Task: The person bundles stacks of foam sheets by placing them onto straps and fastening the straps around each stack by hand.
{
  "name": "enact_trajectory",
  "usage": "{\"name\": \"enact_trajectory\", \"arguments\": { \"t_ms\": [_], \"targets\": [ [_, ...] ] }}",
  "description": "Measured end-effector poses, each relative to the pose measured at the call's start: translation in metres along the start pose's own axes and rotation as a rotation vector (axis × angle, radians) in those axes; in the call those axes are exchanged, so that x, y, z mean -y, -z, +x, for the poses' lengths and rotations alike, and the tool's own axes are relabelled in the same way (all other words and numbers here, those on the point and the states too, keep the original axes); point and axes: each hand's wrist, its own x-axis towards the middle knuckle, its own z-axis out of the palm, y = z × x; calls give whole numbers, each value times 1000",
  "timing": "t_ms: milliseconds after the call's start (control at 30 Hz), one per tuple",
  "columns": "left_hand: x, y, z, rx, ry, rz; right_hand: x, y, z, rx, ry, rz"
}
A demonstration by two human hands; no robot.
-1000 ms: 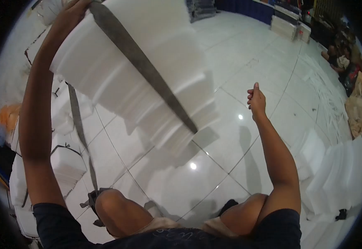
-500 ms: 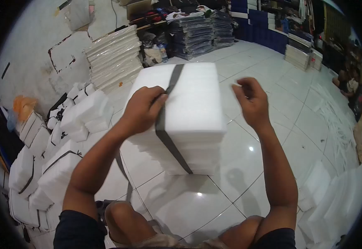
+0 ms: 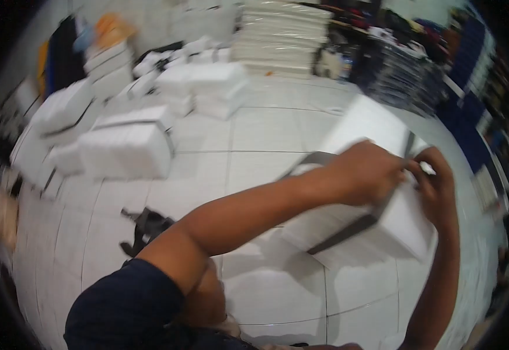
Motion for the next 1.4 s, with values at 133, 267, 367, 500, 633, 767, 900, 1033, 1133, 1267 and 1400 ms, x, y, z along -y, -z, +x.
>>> {"name": "enact_trajectory", "arguments": {
  "t_ms": [133,267,367,500,633,767,900,1033,1133,1267,1400],
  "targets": [
    [13,24,0,64,-43,15,12,1,9,-69,-154,-55],
    [26,41,11,208,-176,6,-4,2,29,116,-17,-11],
    [22,39,4,188,-92,162,2,-30,32,-36,-24,-126],
    [4,23,-9,68,10,282,-6,-30,48,169,-78,-156],
    [-5,20,-13,104,131,239,-14,-20,51,268,-328,-65],
    [-4,23,-8,86,328,22,-14,-30,39,103,-170,-92],
    [2,47,7,187,826,-332,26,-30,16,-63,-70,-59],
    [6,47,1,244,644,-351,29,-32,14,97,82,-262],
    [6,47,-4,99,666,-400,61,-49,12,-10,127,-171],
    [0,46,-12,95,586,-346,71,-27,12,197,194,-421],
    [-2,38,-14,84,502,-274,62,-15,21,193,287,-713]
  ]
}}
